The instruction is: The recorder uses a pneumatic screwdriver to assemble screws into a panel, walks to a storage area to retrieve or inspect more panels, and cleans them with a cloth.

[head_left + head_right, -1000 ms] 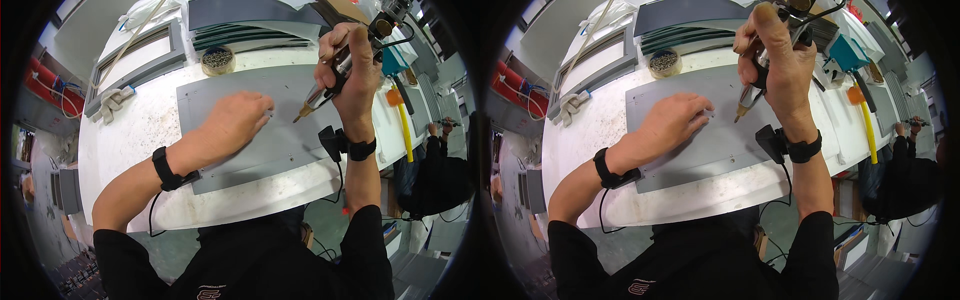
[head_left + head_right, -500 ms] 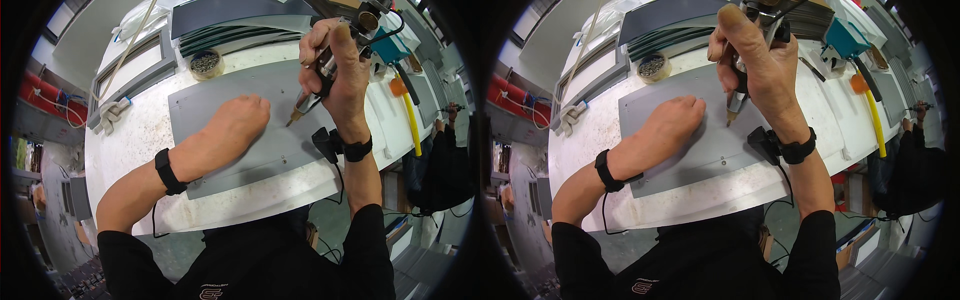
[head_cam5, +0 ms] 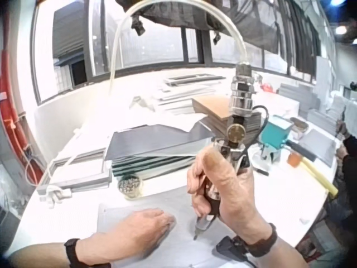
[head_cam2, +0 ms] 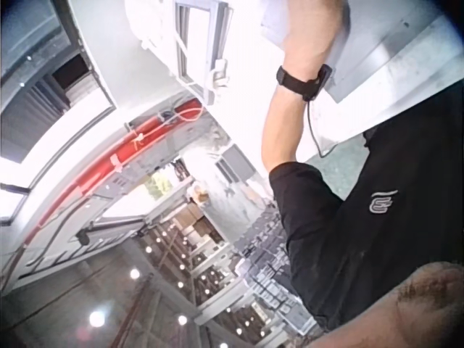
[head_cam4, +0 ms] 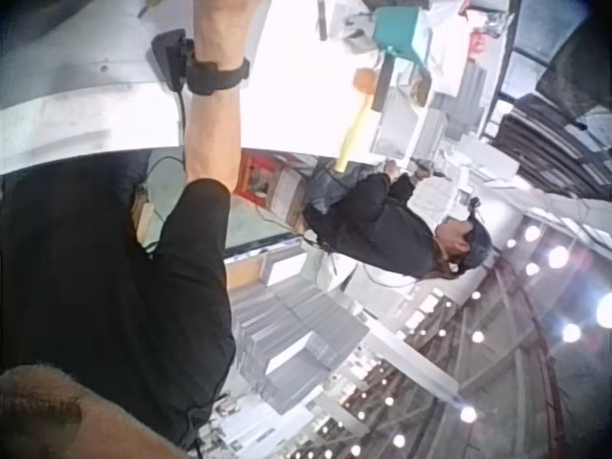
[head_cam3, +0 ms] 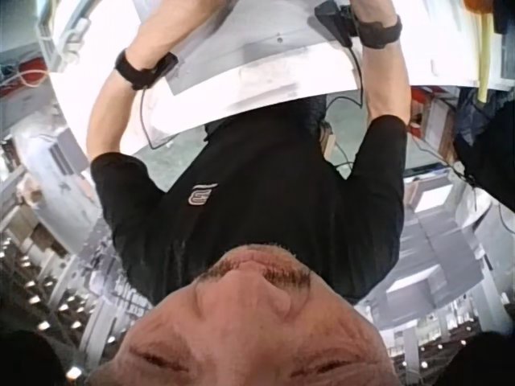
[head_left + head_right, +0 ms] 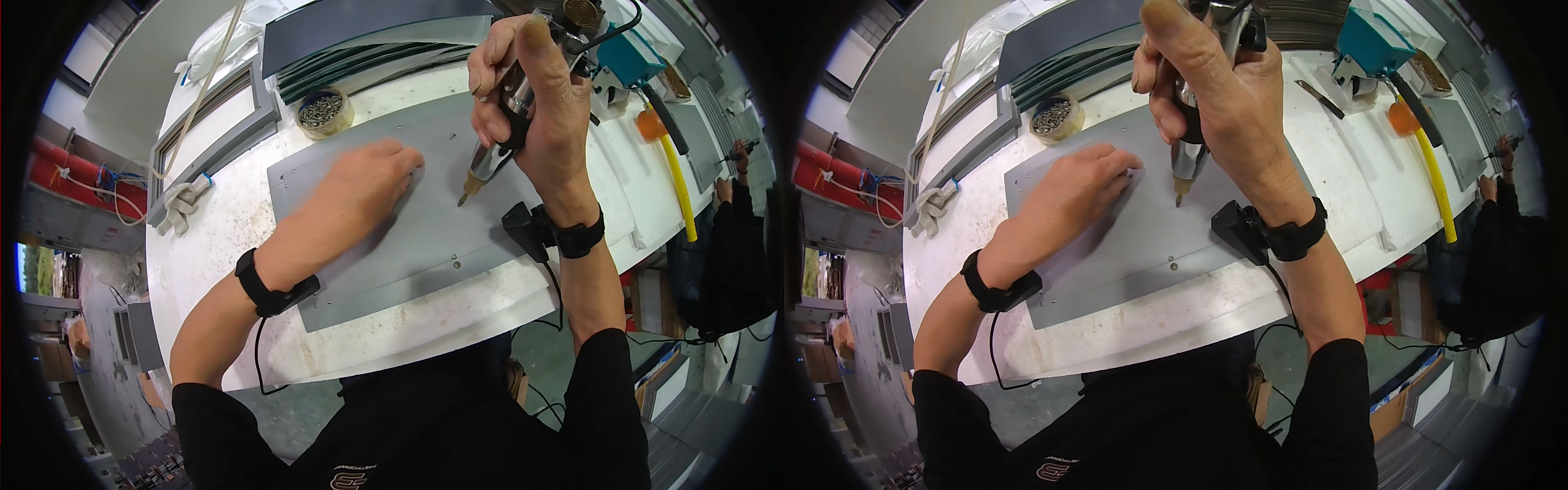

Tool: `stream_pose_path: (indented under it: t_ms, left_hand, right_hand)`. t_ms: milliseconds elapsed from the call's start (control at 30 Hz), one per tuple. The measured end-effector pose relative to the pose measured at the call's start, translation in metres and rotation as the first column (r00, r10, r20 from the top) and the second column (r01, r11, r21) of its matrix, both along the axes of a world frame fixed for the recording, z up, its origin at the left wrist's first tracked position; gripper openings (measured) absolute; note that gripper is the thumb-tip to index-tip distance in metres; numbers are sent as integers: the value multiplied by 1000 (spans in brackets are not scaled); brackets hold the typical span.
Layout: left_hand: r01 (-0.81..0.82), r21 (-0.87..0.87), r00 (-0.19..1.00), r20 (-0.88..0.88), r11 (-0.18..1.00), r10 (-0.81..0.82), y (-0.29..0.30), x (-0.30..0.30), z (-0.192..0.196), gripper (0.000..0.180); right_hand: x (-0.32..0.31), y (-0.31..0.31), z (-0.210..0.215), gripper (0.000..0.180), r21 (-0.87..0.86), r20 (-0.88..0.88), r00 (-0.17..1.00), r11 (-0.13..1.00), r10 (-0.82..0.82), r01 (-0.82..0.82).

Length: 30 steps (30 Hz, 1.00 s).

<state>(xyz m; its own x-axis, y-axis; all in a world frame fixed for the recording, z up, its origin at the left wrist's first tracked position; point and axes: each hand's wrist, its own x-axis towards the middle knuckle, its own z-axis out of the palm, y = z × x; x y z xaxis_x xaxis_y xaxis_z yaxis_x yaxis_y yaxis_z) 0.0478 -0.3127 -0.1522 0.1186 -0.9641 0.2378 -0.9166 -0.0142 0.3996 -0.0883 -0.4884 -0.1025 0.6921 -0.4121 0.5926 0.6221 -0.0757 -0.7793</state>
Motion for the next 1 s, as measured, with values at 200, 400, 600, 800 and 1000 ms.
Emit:
stream_pose_path:
  t_ms: [200,400,600,800,1000]
  left_hand:
    - [2,95,976,217,995,-22,-4,-3,-6,12]
    - [16,113,993,113,994,-29,-7,-6,1,14]
    - [89,110,993,64,990,-96,2,-25,2,16]
    - [75,136,986,134,988,-94,4,-27,-1,15]
    - [20,131,983,180,991,-43,2,-29,-5,15]
  right_hand:
    - [0,1,0,44,-5,21,999,1000,-25,25]
    - [0,3,1,46,138,-14,1000,990,-12,14]
    - [-2,2,2,47,157,-68,998,987,-18,28]
    - [-6,3,5,49,162,-96,994,985,-45,61]
    - [-8,5,9,48,142,-74,996,988,-52,62]
